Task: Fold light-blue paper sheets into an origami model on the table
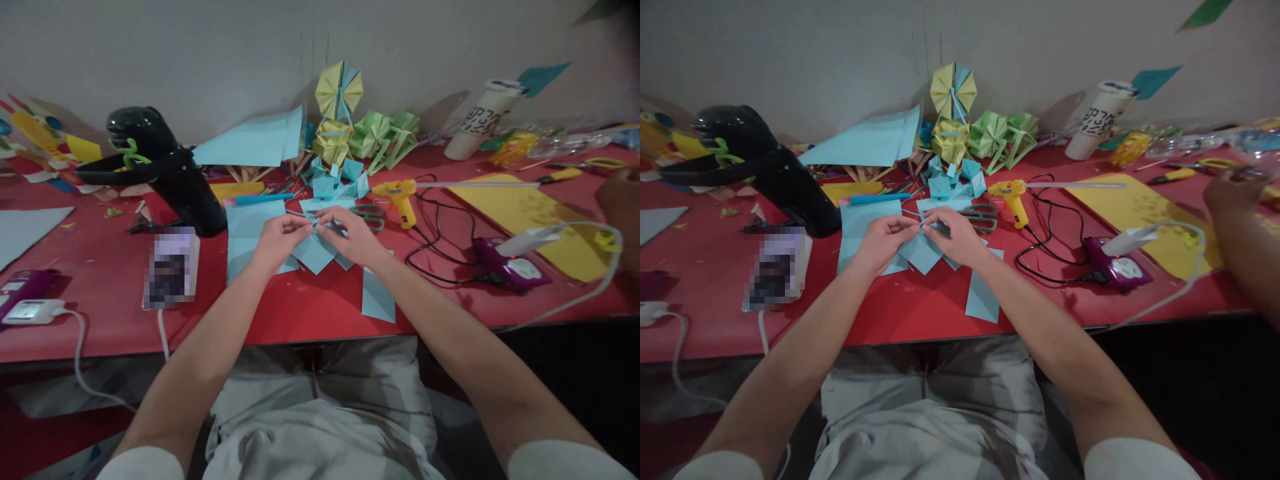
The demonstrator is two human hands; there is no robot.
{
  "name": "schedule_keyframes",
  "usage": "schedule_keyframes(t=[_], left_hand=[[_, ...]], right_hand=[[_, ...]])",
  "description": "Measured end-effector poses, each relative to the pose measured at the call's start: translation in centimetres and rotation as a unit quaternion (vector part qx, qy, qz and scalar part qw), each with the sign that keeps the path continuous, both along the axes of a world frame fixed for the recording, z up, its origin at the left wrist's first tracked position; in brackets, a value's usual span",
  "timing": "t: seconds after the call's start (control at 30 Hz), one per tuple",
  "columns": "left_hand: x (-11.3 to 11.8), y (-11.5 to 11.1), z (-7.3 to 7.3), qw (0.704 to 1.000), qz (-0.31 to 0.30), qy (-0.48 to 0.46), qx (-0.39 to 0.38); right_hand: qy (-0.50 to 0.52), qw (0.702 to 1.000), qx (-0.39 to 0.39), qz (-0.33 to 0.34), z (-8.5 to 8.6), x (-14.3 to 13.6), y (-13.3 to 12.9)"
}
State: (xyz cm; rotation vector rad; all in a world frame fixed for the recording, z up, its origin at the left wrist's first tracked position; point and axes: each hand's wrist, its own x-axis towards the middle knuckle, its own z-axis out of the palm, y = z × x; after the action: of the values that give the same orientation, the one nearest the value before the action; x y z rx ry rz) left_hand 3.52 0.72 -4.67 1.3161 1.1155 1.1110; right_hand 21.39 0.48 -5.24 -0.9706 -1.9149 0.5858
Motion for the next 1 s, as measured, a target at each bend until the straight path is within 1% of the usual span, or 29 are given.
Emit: schedule_keyframes(t=[0.2, 0.4, 0.57, 0.73, 0.87, 1.0], left_hand=[[0.0, -0.2, 0.4, 1.0, 0.005, 0.025, 0.013], [-0.1, -0.4, 1.1, 0.999, 0.011, 0.039, 0.009], [-0.3, -0.4, 1.1, 0.999, -0.008, 0.047, 0.002], [-0.4, -0.4, 1.0, 0.998, -0.026, 0.054, -0.01], [-0.3, -0.4, 1.2, 0.998, -0.011, 0.068, -0.011], [-0.4, -0.4, 1.3, 0.996, 0.02, 0.082, 0.004]], right_hand=[[0.006, 1.0, -0.005, -0.012, 0.1, 0.1, 0.0], [0.011, 1.0, -0.012, -0.016, 0.1, 0.3, 0.1], [0.01, 1.0, -0.012, -0.008, 0.4, 0.5, 0.1], [-0.021, 0.999, -0.013, -0.033, 0.5, 0.6, 0.0], [-0.018, 0.998, -0.043, -0.048, 0.4, 0.5, 0.0], [0.042, 0.996, -0.082, -0.018, 0.2, 0.4, 0.1]])
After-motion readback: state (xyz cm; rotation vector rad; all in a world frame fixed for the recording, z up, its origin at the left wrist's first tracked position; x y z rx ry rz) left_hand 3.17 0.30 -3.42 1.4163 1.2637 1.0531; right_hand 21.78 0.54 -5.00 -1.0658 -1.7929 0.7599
